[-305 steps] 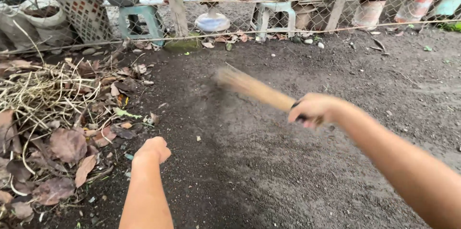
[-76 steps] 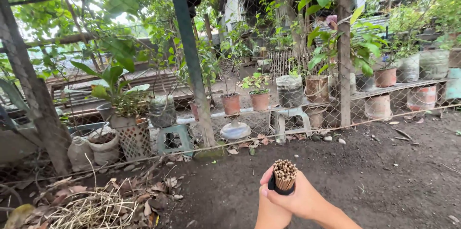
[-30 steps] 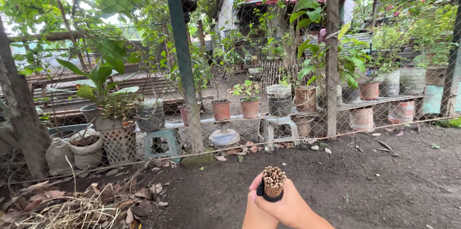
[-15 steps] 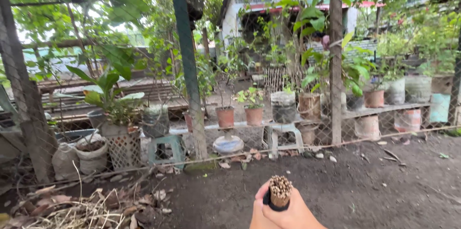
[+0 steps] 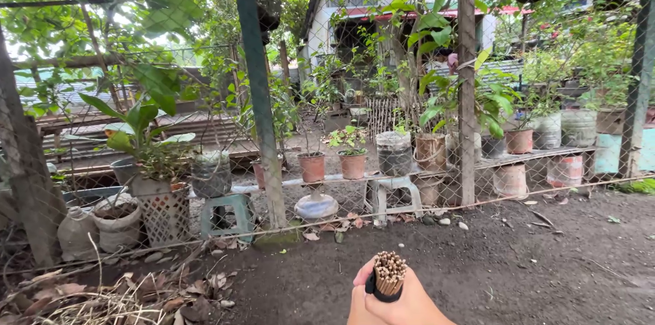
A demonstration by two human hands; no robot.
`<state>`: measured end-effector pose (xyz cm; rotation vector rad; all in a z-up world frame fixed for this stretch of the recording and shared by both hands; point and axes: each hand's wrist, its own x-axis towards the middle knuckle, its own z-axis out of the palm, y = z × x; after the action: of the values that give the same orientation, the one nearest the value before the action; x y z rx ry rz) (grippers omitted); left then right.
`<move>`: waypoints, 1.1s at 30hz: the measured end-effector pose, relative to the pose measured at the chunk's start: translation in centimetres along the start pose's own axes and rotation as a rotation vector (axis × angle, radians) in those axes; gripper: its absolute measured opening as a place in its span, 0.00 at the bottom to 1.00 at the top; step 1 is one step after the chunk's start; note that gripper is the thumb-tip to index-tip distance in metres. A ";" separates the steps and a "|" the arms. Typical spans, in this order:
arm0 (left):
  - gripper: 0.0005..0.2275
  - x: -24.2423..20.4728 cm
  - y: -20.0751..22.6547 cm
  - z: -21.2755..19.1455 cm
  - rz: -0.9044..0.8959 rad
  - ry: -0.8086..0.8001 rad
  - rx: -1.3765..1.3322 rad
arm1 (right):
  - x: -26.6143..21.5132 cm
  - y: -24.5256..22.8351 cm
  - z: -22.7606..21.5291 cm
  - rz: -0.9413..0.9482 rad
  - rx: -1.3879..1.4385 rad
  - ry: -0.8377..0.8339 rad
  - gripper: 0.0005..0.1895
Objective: Sweeping dry leaves and dirt on the ground in a backyard using a stick broom.
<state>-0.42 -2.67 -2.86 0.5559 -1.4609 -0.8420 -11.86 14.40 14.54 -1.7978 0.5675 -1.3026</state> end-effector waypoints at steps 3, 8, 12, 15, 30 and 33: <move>0.09 -0.5 3.9 0.5 -0.022 -0.004 -0.022 | 0.0 -0.3 0.1 0.033 0.003 0.010 0.12; 0.13 -1.7 10.0 1.3 0.095 -0.015 0.371 | 0.0 -0.5 0.1 0.034 0.023 0.007 0.12; 0.13 -1.4 9.2 1.3 0.058 -0.004 0.368 | 0.1 -0.2 0.0 0.022 0.033 0.002 0.12; 0.13 -1.1 8.0 1.1 0.092 -0.014 0.432 | 0.1 -0.6 -0.1 0.037 0.018 -0.009 0.12; 0.13 -2.1 10.8 1.8 0.035 -0.031 0.419 | -0.1 -1.3 0.4 0.039 0.045 0.029 0.12; 0.14 -2.3 11.9 1.9 0.022 0.005 0.417 | -0.3 -2.0 0.4 0.020 -0.054 0.020 0.10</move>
<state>-0.31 6.68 5.03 0.8496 -1.6445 -0.5165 -11.82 15.88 16.01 -1.8201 0.6357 -1.3036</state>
